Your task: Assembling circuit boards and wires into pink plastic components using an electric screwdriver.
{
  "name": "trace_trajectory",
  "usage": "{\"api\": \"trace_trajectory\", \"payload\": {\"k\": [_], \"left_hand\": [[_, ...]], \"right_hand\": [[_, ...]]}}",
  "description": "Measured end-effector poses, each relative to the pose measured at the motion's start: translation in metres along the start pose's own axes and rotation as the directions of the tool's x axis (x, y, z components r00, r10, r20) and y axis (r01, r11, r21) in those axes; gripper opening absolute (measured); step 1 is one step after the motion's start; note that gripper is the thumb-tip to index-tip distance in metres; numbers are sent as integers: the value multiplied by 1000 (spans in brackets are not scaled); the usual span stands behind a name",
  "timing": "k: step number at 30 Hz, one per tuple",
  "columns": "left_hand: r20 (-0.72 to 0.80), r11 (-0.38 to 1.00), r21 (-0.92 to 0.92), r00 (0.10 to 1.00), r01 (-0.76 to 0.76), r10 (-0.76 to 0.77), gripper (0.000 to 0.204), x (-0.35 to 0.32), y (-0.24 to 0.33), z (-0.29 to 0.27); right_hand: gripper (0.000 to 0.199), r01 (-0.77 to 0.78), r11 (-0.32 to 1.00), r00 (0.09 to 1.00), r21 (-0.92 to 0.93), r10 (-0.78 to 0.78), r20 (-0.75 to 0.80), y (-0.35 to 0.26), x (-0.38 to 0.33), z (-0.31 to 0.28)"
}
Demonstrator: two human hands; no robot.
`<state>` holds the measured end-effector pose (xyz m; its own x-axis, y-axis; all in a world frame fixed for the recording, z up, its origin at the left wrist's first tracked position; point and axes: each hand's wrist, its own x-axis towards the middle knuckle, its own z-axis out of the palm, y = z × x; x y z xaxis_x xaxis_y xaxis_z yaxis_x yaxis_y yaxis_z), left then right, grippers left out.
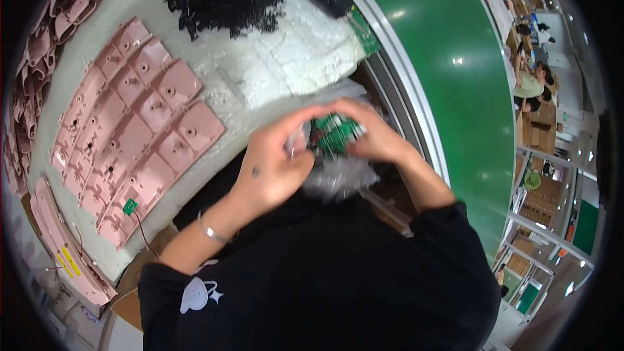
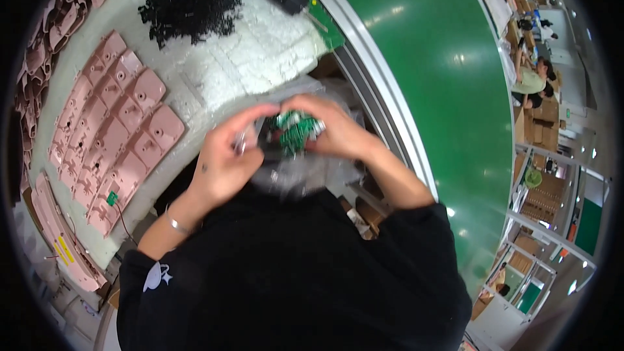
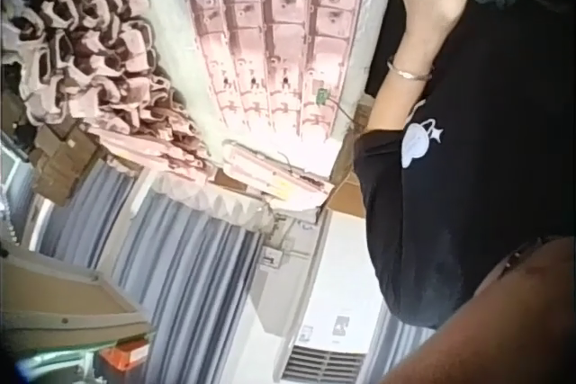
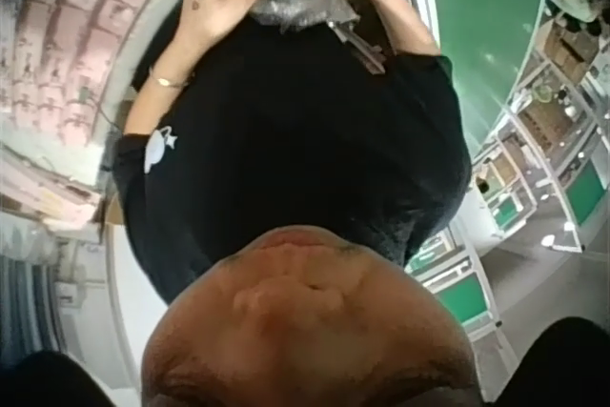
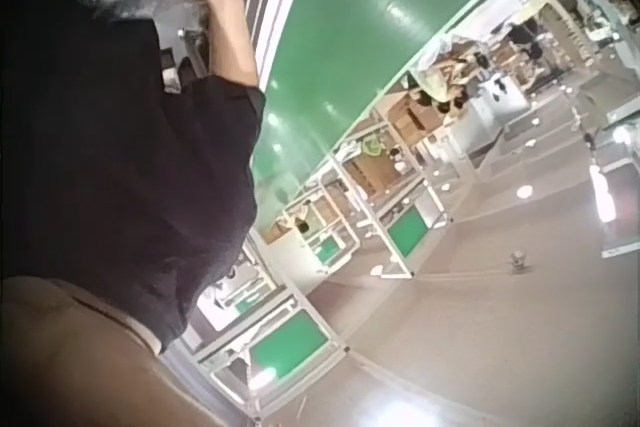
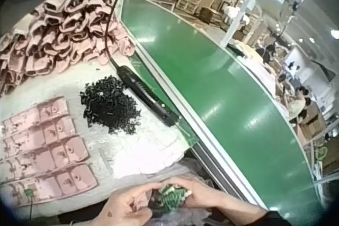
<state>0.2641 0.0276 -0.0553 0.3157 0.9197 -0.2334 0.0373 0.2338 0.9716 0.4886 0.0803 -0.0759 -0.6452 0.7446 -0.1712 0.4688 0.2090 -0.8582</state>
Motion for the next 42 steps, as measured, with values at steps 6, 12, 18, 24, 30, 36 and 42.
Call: {"api": "trace_trajectory", "payload": {"k": [6,12,18,24,30,36,42], "left_hand": [[-15,950,-308,999,-52,50,58,-23,61,-18],[-336,913,-282,922,-296,195,68,-67,116,-32],[-520,761,-404,812,-507,265,69,-61,101,-69],[-576,655,-585,814,-478,80,69,-57,83,-90],[-573,525,-666,814,-530,95,66,-53,74,-113],[-520,580,-676,852,-455,63,65,-66,79,-109],[-486,661,-646,874,-381,29,62,-70,82,-104]], "right_hand": [[48,329,931,940,156,-308,-145,-44,-7,-33],[64,619,638,773,458,-389,-502,-153,24,-37],[62,725,667,672,171,-630,-391,-221,112,-58],[54,758,604,646,246,-746,-161,-303,233,-55],[48,907,422,422,10,-907,5,-311,332,-5],[60,903,281,397,-324,-833,384,-276,359,47],[60,715,-36,433,-698,-761,483,-238,344,76]]}}
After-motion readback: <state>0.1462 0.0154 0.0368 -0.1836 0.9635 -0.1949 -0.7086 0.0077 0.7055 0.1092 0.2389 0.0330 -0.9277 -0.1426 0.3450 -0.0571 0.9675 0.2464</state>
